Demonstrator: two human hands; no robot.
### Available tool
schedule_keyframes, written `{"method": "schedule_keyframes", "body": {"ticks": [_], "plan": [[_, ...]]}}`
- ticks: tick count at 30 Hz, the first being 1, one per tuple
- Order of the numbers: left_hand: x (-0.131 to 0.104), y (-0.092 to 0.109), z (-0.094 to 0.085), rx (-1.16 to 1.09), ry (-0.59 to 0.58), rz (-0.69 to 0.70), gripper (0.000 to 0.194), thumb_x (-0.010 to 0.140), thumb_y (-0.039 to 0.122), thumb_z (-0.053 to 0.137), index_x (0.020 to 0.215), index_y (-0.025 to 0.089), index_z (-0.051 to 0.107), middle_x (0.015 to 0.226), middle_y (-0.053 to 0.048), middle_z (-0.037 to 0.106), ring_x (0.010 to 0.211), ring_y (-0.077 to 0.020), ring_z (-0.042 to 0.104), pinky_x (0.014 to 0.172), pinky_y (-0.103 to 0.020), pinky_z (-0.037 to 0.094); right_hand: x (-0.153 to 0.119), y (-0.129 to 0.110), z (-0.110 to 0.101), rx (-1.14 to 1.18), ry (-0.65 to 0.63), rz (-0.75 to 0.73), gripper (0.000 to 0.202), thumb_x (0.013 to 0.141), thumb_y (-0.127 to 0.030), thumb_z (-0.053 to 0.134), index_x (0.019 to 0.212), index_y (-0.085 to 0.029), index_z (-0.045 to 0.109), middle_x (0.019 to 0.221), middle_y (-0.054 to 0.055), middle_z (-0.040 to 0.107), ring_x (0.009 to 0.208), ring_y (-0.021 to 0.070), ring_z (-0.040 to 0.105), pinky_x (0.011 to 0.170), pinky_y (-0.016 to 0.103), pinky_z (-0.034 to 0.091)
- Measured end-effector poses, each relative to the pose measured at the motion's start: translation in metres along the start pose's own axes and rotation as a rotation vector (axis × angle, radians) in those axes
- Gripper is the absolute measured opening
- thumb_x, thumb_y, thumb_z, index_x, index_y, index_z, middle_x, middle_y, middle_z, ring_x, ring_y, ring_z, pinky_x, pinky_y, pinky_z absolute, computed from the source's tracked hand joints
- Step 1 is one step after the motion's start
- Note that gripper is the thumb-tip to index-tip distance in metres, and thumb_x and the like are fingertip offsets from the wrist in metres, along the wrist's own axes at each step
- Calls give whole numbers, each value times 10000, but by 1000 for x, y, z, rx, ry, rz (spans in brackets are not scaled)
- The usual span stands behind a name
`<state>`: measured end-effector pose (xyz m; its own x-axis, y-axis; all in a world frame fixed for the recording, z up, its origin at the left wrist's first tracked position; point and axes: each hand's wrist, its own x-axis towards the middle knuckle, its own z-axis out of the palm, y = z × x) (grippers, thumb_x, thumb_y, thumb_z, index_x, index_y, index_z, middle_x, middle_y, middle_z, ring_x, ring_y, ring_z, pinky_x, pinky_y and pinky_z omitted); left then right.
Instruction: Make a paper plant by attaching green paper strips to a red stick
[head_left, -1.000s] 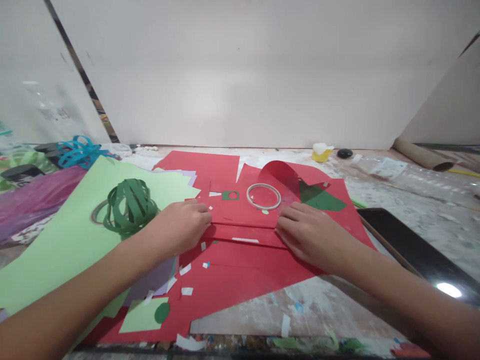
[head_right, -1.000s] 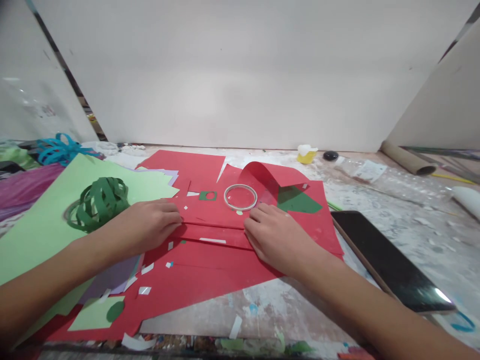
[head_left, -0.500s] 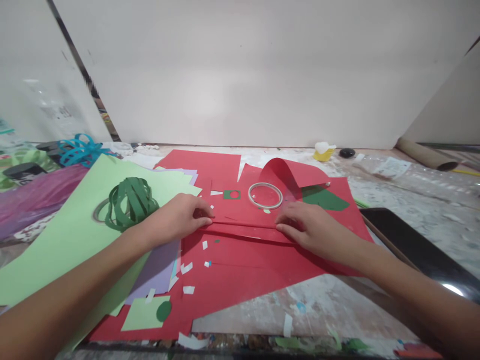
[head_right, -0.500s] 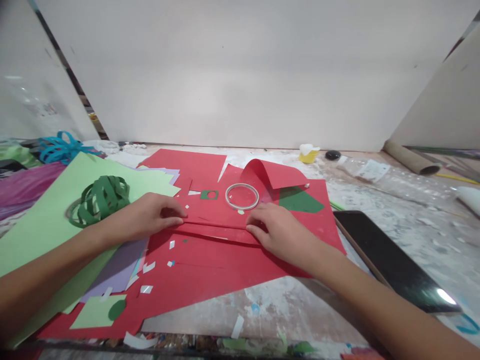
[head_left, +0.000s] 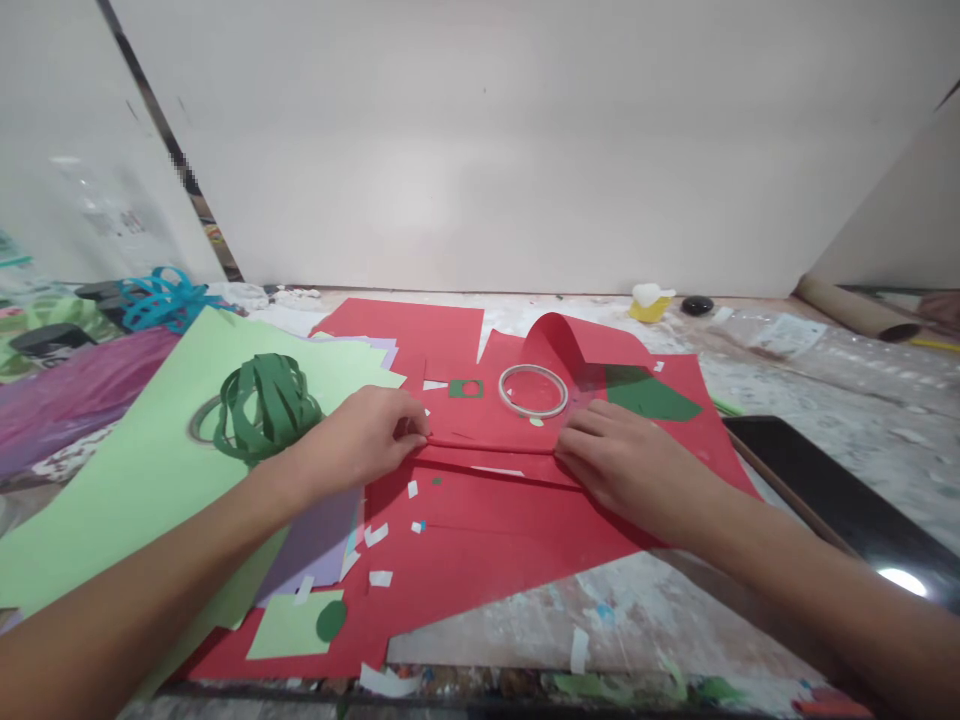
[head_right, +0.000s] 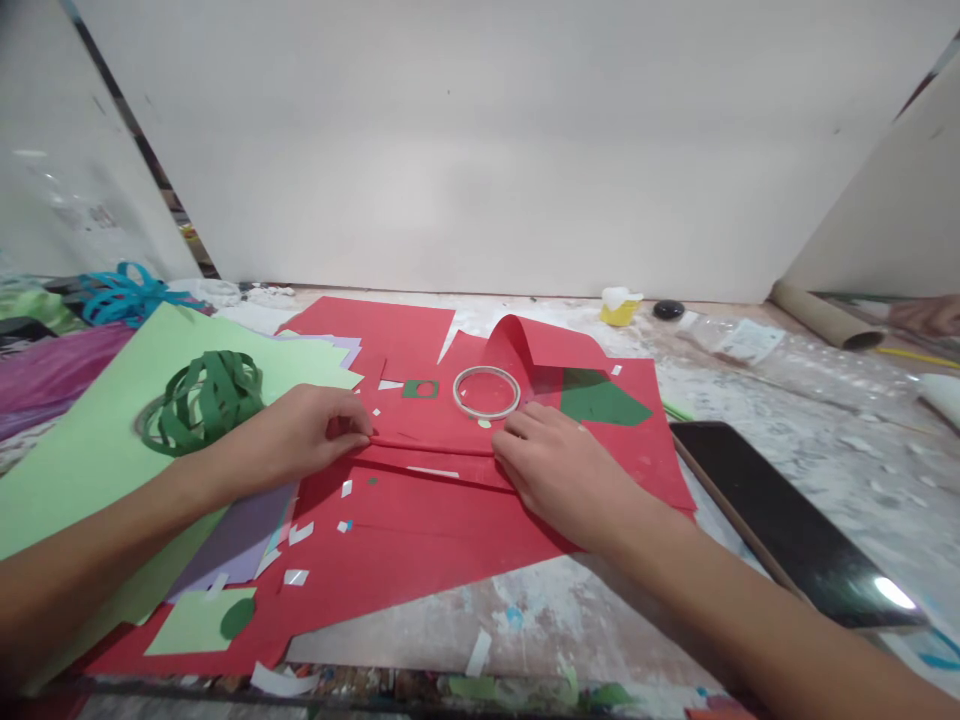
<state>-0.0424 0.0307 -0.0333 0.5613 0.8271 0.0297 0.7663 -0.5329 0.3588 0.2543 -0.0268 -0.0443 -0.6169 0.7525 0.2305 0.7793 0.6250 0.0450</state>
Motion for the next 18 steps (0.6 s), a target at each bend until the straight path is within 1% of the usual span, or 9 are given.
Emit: {"method": "schedule_keyframes", "body": {"ticks": [3, 6, 8, 11, 13, 15, 18], "plan": [[-3, 7, 2, 142, 35, 39, 176, 805, 214, 536, 731, 201, 695, 729, -28, 682, 689, -171, 610, 627, -253, 421, -1, -1, 2, -99, 37, -61, 270, 924, -91, 444, 708, -166, 588, 763, 63, 591, 715, 192, 491, 672, 322, 363], [-6, 12, 5, 233, 53, 56, 213, 802, 165, 500, 732, 203, 698, 748, -40, 681, 735, -182, 622, 644, -254, 425, -2, -2, 3, -89, 30, -63, 271, 927, -112, 445, 703, -166, 588, 755, 64, 591, 716, 194, 501, 678, 327, 367], [-8, 14, 6, 289, 53, 56, 239, 798, 133, 475, 736, 200, 696, 764, -43, 678, 738, -180, 622, 637, -255, 421, -2, -1, 3, 9, 10, 0, 256, 933, -147, 454, 712, -169, 580, 774, 60, 597, 732, 188, 520, 677, 314, 380], [-10, 17, 7, 358, 38, 58, 263, 799, 111, 452, 722, 194, 689, 768, -46, 669, 723, -176, 616, 614, -257, 408, -1, 0, 2, 181, -1, 139, 237, 932, -197, 479, 708, -180, 554, 771, 47, 597, 741, 174, 545, 656, 284, 391], [-11, 19, 6, 388, 16, 68, 268, 807, 110, 447, 718, 190, 687, 770, -52, 663, 721, -178, 614, 607, -262, 403, 1, 0, 2, 239, -2, 206, 227, 914, -213, 511, 690, -186, 538, 744, 39, 592, 724, 172, 549, 633, 278, 389], [-11, 19, 5, 397, -5, 77, 269, 818, 120, 449, 700, 189, 682, 767, -53, 660, 712, -181, 612, 601, -268, 397, 2, 1, 1, 271, -10, 246, 204, 898, -219, 539, 696, -189, 549, 746, 37, 604, 715, 175, 554, 622, 280, 389], [-11, 18, 2, 351, -5, 80, 275, 834, 154, 465, 657, 195, 672, 725, -42, 656, 654, -167, 594, 587, -265, 385, 2, 2, 0, 312, -37, 263, 137, 904, -222, 543, 792, -198, 618, 825, 43, 649, 771, 187, 581, 670, 292, 417]]}}
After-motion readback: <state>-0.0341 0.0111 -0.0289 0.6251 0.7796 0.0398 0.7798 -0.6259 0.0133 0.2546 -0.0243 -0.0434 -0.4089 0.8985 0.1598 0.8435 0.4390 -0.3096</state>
